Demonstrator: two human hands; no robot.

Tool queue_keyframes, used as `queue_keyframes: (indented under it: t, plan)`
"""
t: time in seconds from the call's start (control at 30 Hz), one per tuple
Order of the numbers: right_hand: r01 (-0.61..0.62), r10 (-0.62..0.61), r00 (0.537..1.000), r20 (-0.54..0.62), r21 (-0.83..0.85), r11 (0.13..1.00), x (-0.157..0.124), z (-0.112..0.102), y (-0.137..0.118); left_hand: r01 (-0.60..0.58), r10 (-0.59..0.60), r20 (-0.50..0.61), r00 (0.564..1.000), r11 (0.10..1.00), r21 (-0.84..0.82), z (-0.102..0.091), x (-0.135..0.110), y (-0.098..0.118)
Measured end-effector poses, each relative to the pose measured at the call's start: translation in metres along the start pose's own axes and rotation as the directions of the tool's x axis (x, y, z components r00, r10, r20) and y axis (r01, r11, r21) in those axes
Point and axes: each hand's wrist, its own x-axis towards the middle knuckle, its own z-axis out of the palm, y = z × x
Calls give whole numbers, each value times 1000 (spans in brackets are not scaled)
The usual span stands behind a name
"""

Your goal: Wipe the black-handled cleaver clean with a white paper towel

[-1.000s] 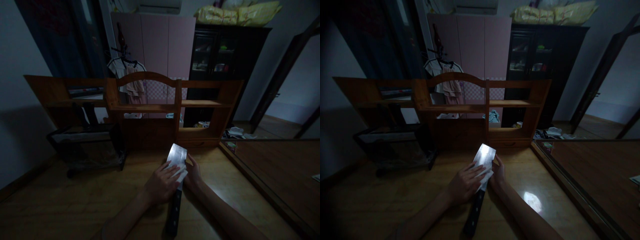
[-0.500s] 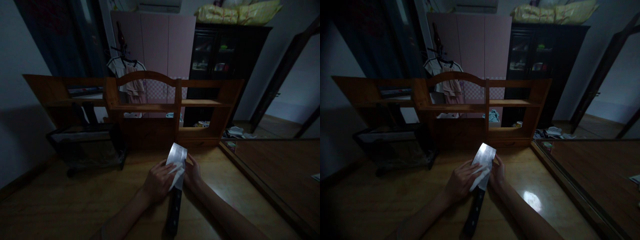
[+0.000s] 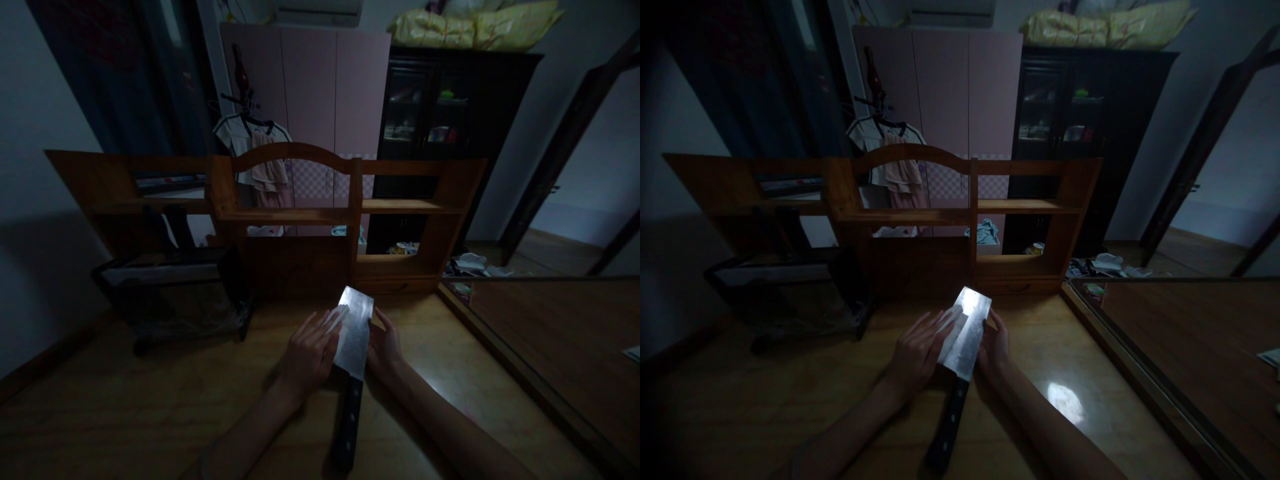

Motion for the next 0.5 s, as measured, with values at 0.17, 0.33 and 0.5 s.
queue_keyframes:
  t: [0.17,0.33,0.5]
  plan:
    - [9,-9,999,45,14,1000,3,-6,1,11,-11,14,1000,1000,17,4,0,-4]
    - [7,-8,999,34,40,999,3,-5,1,-106,108,75,991,994,-32,4,0,-5]
    - [24,-24,999,-38,10,1000,0,1,0,-233,248,154,956,966,-108,1,2,-2]
